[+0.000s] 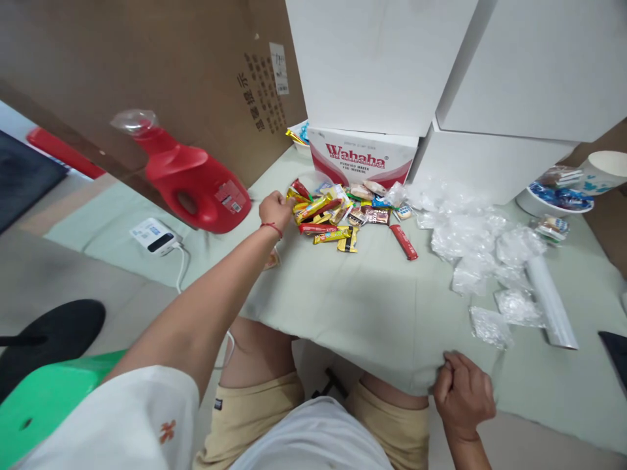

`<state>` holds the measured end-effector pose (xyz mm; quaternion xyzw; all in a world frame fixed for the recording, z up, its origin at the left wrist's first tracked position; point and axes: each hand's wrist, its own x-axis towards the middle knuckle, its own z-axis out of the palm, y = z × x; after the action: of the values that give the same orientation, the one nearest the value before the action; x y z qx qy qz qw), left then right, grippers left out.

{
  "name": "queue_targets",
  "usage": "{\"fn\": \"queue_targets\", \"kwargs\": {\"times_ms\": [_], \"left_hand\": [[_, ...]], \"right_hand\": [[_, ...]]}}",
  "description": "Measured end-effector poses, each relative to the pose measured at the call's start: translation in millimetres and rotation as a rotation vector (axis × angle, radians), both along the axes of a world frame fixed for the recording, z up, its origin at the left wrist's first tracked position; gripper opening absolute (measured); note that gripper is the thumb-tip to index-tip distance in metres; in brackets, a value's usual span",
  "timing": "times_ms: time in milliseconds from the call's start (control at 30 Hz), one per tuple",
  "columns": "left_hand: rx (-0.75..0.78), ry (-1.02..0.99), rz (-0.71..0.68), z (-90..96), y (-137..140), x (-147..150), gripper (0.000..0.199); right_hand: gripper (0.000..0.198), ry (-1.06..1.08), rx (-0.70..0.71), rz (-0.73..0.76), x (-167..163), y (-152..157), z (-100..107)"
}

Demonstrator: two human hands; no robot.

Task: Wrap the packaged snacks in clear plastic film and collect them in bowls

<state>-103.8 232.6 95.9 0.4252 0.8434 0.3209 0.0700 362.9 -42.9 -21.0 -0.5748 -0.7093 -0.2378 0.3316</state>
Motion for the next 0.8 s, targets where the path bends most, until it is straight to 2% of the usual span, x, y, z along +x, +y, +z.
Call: {"fn": "queue_targets", "kwargs": {"times_ms": [133, 233, 300, 400, 467, 600, 733, 800], "left_hand": [[0.072, 0.213, -0.158, 22.8, 6, 25, 0.027], [0.239, 0.409, -0.326, 45.8, 18, 57, 0.022], [0.336, 0.504, -0.486, 59.0, 31, 78, 0.027], [0.370, 0.605, -0.742, 70.7, 51, 102, 0.035], [0.345, 0.626, -0.838, 72.0, 59, 113, 0.034], [0.276, 0.664, -0.880, 62.1, 55, 126, 0.032], [0.132, 0.755, -0.842, 48.3, 35, 132, 0.032], [0.053, 0.730, -0.776, 48.5, 30, 134, 0.029]], "right_hand": [[0.014, 0.001, 0.015, -0.016, -2, 1, 3], [0.013, -0.005, 0.006, -0.017, -2, 1, 4], [0.013, -0.005, -0.003, -0.011, -1, 1, 3], [0.013, 0.019, -0.016, -0.012, -1, 0, 0], [0.013, 0.045, -0.030, -0.015, -1, -1, -2], [0.016, 0.081, -0.067, -0.007, -2, -2, -3], [0.016, 0.094, -0.073, 0.005, -1, -2, -4], [0.016, 0.100, -0.083, 0.008, -1, -1, -5]]}}
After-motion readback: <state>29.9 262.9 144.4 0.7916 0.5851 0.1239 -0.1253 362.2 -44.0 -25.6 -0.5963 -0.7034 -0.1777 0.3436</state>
